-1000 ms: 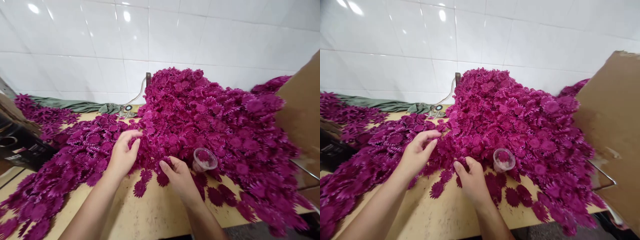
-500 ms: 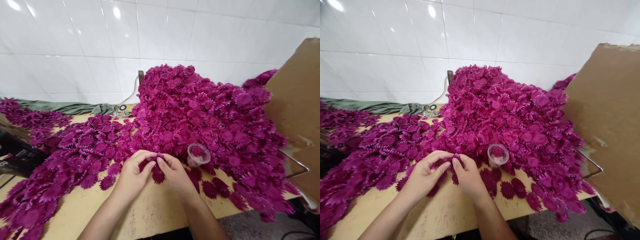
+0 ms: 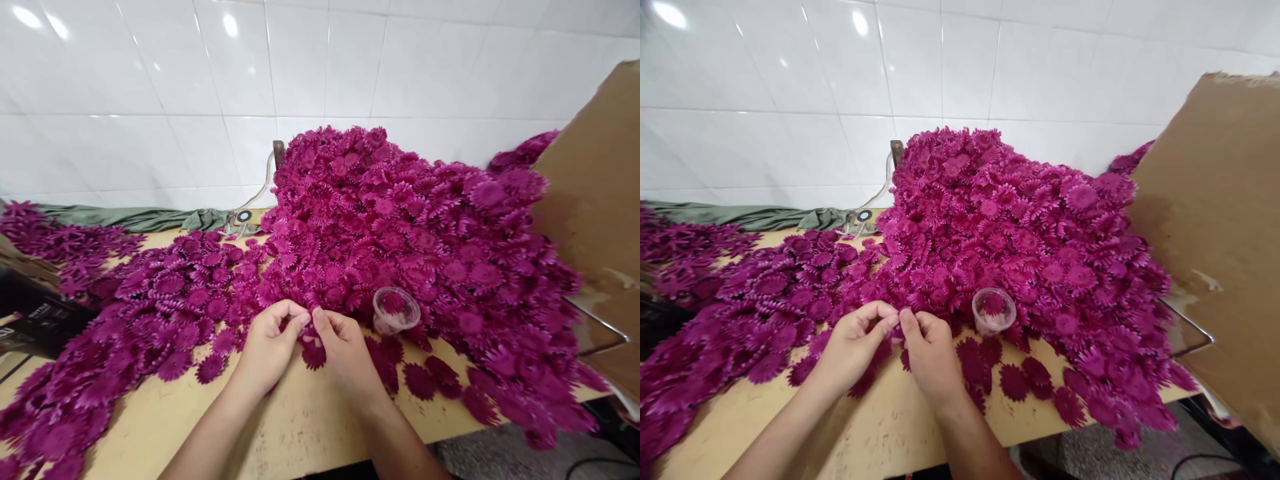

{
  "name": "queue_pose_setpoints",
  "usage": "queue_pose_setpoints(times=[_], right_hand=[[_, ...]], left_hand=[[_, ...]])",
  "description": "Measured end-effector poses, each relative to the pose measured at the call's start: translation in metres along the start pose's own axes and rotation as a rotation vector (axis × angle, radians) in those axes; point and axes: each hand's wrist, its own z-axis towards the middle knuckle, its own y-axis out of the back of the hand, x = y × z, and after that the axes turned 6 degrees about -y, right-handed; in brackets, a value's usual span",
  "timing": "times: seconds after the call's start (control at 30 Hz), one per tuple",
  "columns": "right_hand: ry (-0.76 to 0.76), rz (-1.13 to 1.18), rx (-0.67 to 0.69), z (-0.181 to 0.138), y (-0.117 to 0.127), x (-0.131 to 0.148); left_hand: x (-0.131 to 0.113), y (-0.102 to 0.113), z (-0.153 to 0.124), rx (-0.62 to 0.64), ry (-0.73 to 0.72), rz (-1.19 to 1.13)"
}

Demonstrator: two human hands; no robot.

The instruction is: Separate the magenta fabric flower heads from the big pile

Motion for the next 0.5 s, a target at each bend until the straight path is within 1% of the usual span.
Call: queue_pose_setpoints(times=[0.03,0.07,0.1,0.17,0.2,0.23,0.27,0.3,0.37,0.43,0.5], right_hand=[[0.029,-0.011,-0.010,-0.002,-0.001,0.001],[0.067,-0.031,-0.019,-0.005,-0.002,0.003],[0.110,-0.051,-0.023,-0.008,-0.003,0.004],[0.171,-0.078,-0.012,-0.014,-0.002,0.006],[0.183,-0.078,-0.003,-0.015,-0.001,0.006],[0.186,-0.074,0.004,-0.016,0.001,0.006],[0.184,-0.067,0.004,-0.016,0.003,0.006],[0.182,-0.057,0.001,-0.014,0.005,0.005],[0.179,-0.028,-0.014,-0.009,0.009,0.004],[0.170,0.004,-0.032,-0.005,0.011,0.003],[0.128,0.050,-0.049,-0.001,0.012,0.002]], left_hand=[[0.002,0.002,0.004,-0.055,0.012,-0.044],[0.004,0.007,0.010,-0.142,0.021,-0.087],[0.006,0.012,0.016,-0.251,0.025,-0.128],[0.008,0.027,0.030,-0.518,0.009,-0.185],[0.009,0.034,0.037,-0.595,-0.003,-0.203],[0.008,0.039,0.043,-0.630,-0.037,-0.185],[0.007,0.043,0.048,-0.591,-0.057,-0.147],[0.005,0.045,0.051,-0.524,-0.073,-0.094],[0.003,0.043,0.053,-0.400,-0.114,0.056],[0.001,0.037,0.049,-0.359,-0.184,0.232],[-0.001,0.029,0.038,-0.309,-0.267,0.367]])
